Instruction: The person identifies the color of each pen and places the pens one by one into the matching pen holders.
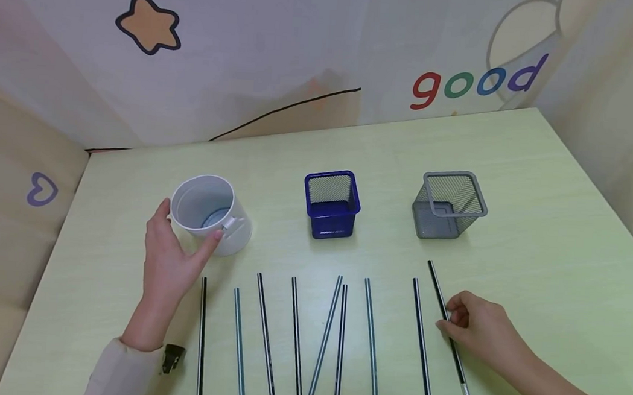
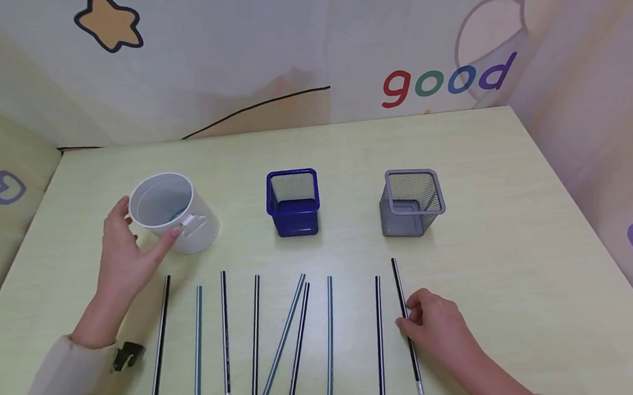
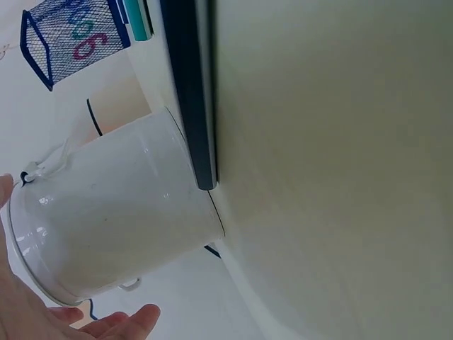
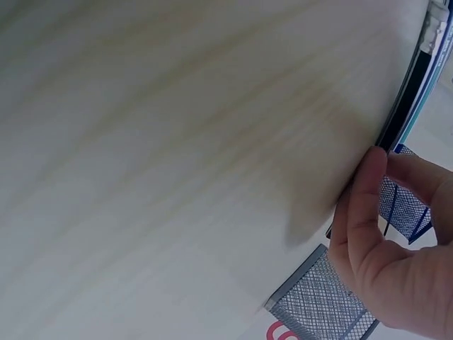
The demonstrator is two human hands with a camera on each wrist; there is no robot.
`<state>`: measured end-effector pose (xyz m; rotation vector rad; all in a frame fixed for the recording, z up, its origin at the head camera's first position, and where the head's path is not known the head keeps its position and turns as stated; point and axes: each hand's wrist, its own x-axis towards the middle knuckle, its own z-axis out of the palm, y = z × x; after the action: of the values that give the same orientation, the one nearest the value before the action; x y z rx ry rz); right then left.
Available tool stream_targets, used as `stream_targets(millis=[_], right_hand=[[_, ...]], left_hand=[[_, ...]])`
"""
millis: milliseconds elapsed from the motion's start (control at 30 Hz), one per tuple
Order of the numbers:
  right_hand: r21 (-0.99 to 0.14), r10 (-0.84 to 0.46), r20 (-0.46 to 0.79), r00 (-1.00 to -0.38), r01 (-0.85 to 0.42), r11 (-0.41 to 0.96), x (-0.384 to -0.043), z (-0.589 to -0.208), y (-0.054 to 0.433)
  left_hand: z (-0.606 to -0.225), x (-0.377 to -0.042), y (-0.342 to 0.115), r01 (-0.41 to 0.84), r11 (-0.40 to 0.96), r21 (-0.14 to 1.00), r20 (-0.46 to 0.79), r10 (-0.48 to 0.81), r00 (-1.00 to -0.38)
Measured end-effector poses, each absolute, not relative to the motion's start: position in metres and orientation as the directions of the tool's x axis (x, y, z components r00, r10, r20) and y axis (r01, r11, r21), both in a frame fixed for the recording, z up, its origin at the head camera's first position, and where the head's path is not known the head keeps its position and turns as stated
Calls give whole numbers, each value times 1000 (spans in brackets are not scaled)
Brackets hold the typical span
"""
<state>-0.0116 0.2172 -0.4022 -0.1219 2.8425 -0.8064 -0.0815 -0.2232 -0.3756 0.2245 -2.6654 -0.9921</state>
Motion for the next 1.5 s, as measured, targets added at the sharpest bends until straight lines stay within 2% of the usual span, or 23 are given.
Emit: stream_targets(millis=[367, 533, 733, 1233, 1500], right_hand=[[-518, -135, -154, -979, -36, 854, -11, -401, 217], [-565, -134, -237, -962, 24, 825, -11, -399, 217], [-594, -123, -307, -944, 89, 799, -11, -398, 215], [-578, -123, -311, -943, 85, 812, -13, -398, 216], [-556, -117, -312, -943, 81, 827, -15, -398, 216]], left_hand=[[-376, -84, -223, -34, 699, 714, 189, -238, -953], [-376, -85, -223, -60, 665, 745, 147, -251, -957], [-377, -86, -223, -47, 647, 761, 158, -255, -954], [-379, -92, -225, 46, 619, 784, 229, -219, -948], [-377, -92, -225, 31, 632, 775, 199, -196, -960]])
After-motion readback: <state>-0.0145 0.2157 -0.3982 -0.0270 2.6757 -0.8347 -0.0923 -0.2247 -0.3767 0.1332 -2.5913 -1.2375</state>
